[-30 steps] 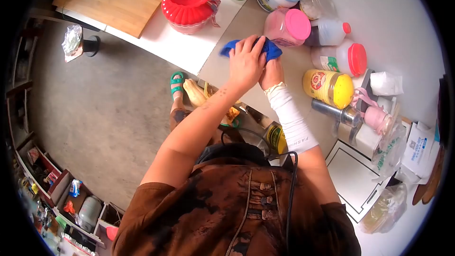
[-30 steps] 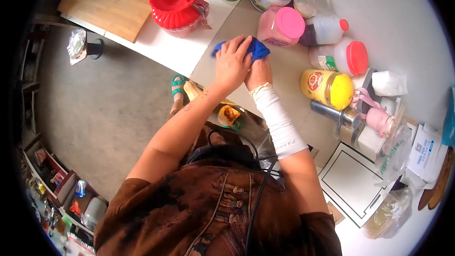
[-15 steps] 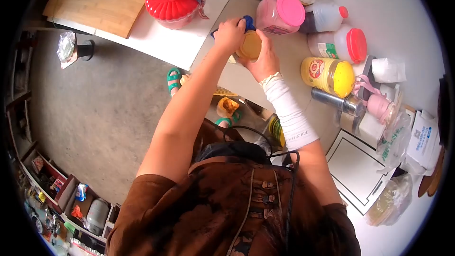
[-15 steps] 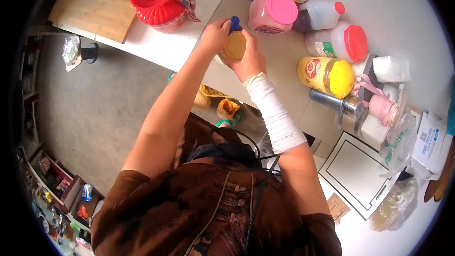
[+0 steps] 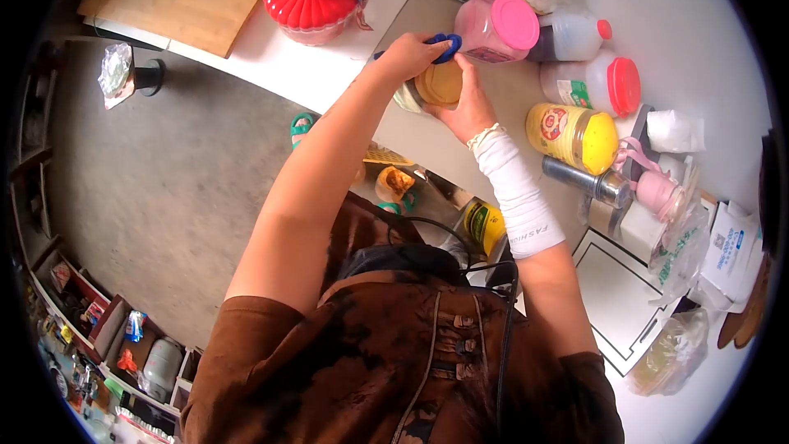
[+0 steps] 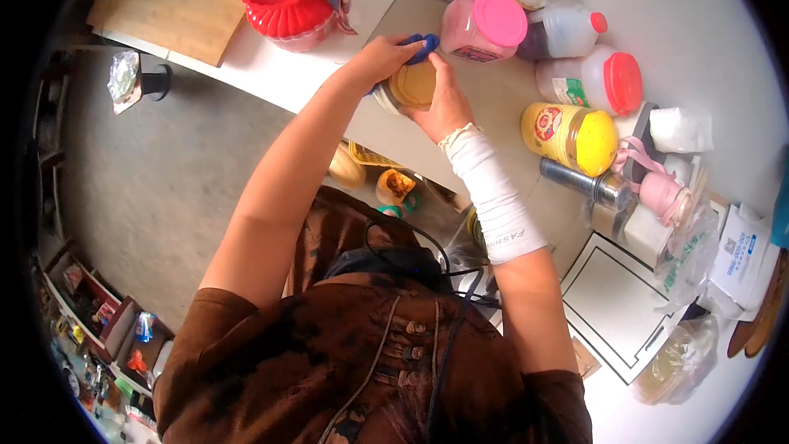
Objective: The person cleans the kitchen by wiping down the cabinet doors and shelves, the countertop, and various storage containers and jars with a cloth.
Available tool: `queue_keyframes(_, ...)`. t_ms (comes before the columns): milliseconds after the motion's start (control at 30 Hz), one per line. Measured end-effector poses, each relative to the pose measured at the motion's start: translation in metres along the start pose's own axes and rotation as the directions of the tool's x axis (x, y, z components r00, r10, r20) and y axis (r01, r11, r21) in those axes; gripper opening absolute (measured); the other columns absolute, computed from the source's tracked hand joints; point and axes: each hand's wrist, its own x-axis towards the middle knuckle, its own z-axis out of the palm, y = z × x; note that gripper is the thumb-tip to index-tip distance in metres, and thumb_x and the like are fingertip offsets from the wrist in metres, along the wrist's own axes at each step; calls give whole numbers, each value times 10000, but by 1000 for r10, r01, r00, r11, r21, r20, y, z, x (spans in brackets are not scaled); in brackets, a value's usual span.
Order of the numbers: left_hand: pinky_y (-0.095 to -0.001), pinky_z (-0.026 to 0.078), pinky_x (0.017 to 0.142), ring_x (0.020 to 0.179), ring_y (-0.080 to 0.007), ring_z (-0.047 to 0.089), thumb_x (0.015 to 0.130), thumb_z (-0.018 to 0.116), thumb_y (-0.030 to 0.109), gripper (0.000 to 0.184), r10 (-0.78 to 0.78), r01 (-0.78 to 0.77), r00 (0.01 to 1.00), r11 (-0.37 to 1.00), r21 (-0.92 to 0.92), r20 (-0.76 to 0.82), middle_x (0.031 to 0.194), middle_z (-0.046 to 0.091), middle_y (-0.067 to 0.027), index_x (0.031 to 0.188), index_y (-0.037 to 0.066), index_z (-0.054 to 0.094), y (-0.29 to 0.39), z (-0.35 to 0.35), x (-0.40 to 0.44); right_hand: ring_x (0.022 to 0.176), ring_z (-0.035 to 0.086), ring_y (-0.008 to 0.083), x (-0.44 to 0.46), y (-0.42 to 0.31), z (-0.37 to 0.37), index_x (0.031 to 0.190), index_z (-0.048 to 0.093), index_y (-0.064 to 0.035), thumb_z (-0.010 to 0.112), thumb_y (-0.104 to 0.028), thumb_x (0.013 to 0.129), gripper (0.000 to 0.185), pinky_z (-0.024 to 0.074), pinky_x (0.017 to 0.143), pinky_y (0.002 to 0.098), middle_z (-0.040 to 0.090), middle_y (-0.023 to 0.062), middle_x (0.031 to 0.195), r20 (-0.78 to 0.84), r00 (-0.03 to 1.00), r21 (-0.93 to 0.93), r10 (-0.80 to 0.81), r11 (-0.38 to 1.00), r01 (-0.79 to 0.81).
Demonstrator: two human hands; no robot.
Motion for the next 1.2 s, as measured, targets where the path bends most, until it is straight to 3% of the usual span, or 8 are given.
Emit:
queue_keyframes(67, -287, 502, 838, 987, -160, 617, 970, 549, 271, 451, 46, -46, 999, 999, 16, -7, 1157, 637, -70, 1344, 20, 515, -17, 5, 6, 1269, 437, 372, -2, 1, 2, 1407, 283, -61, 847, -97, 635, 957, 383, 1061, 406, 419, 198, 1370, -8, 1000, -8, -9, 1000, 9)
queue_keyframes(233, -269, 441, 958, 1113, -119, 546, 970, 544, 195, 559, 209, -100, 974, 730, -676, 82, 1279, 561, -47, 1467, 54, 331, -57, 2, -30, 1272, 417, 376, -2, 2, 6, 1409, 270, -47, 849, -95, 614, 985, 384, 1061, 408, 399, 207, 1361, -37, 995, -8, -93, 996, 93)
queue_keyframes(533, -262, 455, 873, 1035, -120, 571, 970, 528, 259, 479, 97, -139, 989, 849, -510, -109, 1210, 597, -56, 1381, 27, 449, -47, 27, -38, 1259, 424, 378, 0, -3, 6, 1393, 294, -41, 845, -100, 625, 948, 391, 1055, 412, 410, 210, 1341, -37, 997, -5, -73, 997, 73)
queue_keyframes(600, -293, 460, 834, 941, -148, 578, 944, 537, 296, 353, 61, -129, 858, 987, -99, -511, 1070, 626, -124, 1173, 31, 590, -46, 41, -16, 1257, 429, 368, -2, 1, 9, 1396, 294, -43, 847, -134, 634, 946, 382, 1059, 413, 410, 205, 1347, -38, 997, -28, -71, 997, 70)
queue_keyframes(767, -295, 469, 768, 814, -152, 592, 967, 489, 298, 355, -74, -197, 875, 849, -491, -479, 835, 641, -82, 1135, 6, 601, -59, 42, -22, 1248, 449, 327, 12, 11, -11, 1351, 396, -30, 780, -291, 750, 759, 374, 1044, 410, 446, 194, 1335, 69, 996, 143, -57, 989, 47)
queue_keyframes(900, -252, 424, 577, 657, -90, 523, 987, 451, 259, 305, -218, -332, 799, 615, -715, -560, 796, 605, -7, 1053, 11, 616, -95, 59, -43, 1159, 527, 316, 55, 12, 1, 1177, 588, -19, 565, -396, 922, 456, 407, 976, 398, 592, 173, 1164, -130, 992, 228, -5, 973, 35)
queue_keyframes(1067, -246, 457, 655, 727, -117, 559, 984, 483, 222, 278, -355, -226, 847, 431, -873, -395, 849, 614, -15, 1090, -6, 600, -111, 73, -75, 970, 599, 355, 83, -2, 27, 1038, 628, -61, 449, -420, 978, 406, 460, 849, 439, 652, 169, 997, -240, 969, -120, 55, 989, -86)
queue_keyframes(1200, -295, 472, 822, 894, -201, 599, 965, 546, 214, 332, -64, -416, 757, 722, -553, -651, 993, 635, -106, 1184, -35, 553, -91, 72, -59, 987, 585, 384, 76, -7, 28, 1034, 620, -67, 390, -432, 992, 434, 454, 845, 469, 652, 176, 1022, -260, 960, -196, 104, 968, -158)
